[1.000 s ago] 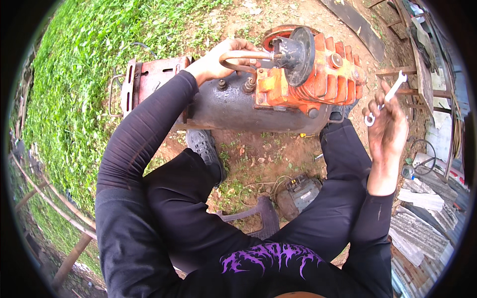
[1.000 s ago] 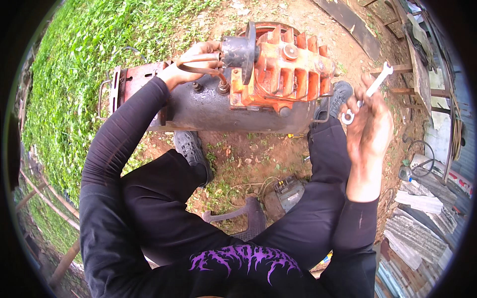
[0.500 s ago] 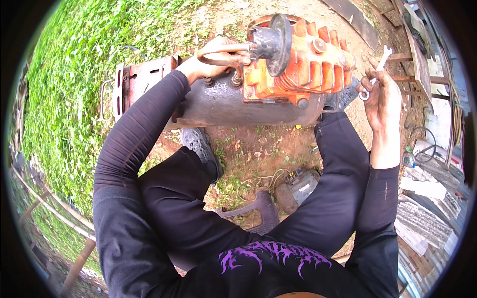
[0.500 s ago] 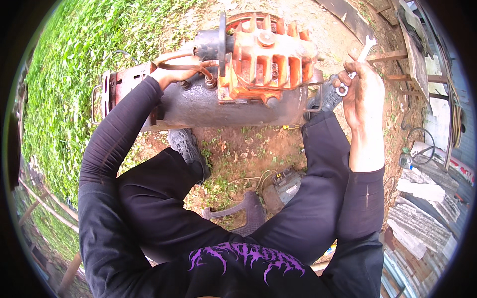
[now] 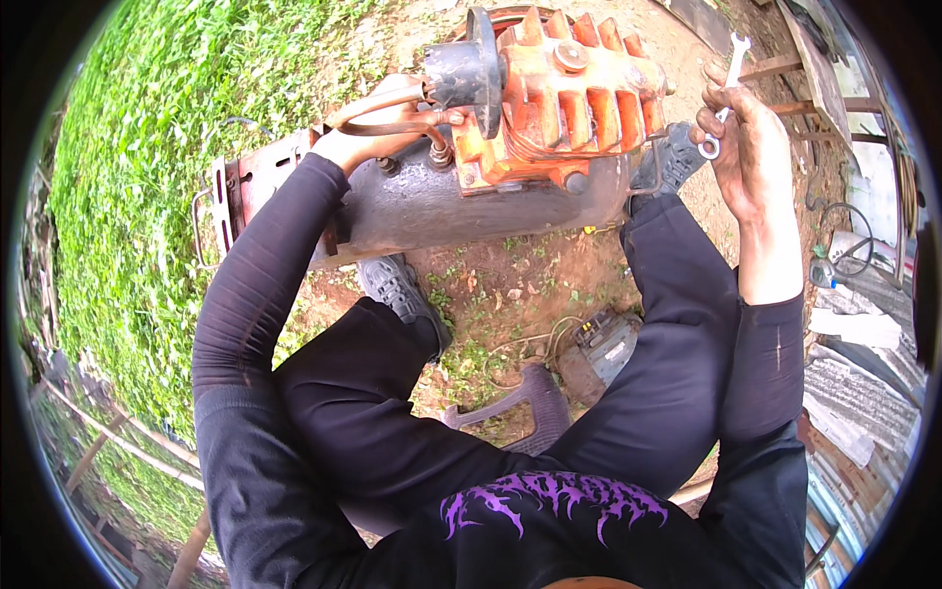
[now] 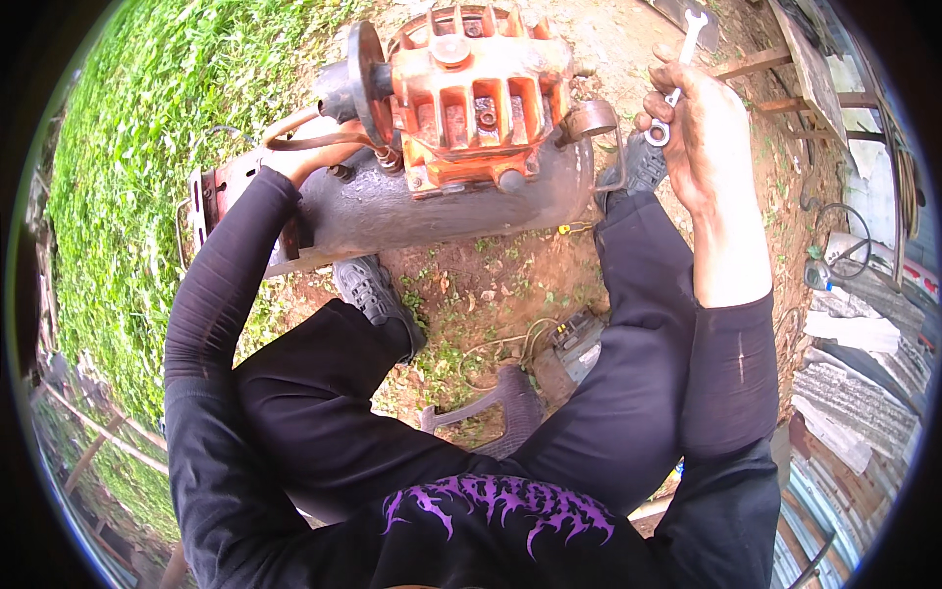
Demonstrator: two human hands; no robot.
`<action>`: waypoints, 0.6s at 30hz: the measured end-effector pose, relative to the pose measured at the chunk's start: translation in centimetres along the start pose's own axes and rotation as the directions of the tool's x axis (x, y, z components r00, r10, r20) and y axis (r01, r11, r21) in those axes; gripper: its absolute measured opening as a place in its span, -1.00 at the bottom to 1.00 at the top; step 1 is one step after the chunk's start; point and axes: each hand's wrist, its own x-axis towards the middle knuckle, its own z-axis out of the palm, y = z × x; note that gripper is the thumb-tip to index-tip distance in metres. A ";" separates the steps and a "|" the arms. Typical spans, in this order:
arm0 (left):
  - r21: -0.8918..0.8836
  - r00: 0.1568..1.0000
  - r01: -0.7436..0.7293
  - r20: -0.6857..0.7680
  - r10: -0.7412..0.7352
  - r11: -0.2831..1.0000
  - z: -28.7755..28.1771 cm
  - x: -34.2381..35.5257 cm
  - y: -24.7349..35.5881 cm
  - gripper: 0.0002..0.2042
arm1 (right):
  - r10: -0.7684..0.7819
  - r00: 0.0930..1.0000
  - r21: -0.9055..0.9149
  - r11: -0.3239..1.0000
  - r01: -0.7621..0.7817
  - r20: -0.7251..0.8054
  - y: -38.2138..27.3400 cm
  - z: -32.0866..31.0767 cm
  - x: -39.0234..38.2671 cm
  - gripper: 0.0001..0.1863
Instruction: The person uses a wrench to loosen and tighten bolts on a red air compressor pump. They manipulate parts of the pump and the air intake housing by hand.
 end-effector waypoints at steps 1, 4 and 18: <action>-0.090 0.998 -0.051 -0.035 0.048 0.995 1.0 0.5 -1.6 -0.70 | 0.004 1.000 -0.005 1.000 -0.004 -0.006 0.0 0.0 0.0 -0.75; -0.332 0.979 -0.178 -0.159 0.130 0.926 3.6 0.9 -5.7 -0.68 | 0.005 1.000 -0.013 1.000 -0.005 0.000 -0.2 0.7 0.0 -0.76; -0.019 0.986 -0.126 -0.117 0.123 0.992 2.0 0.1 -2.9 -0.63 | -0.014 1.000 0.007 1.000 0.014 0.008 -0.1 0.2 0.0 -0.76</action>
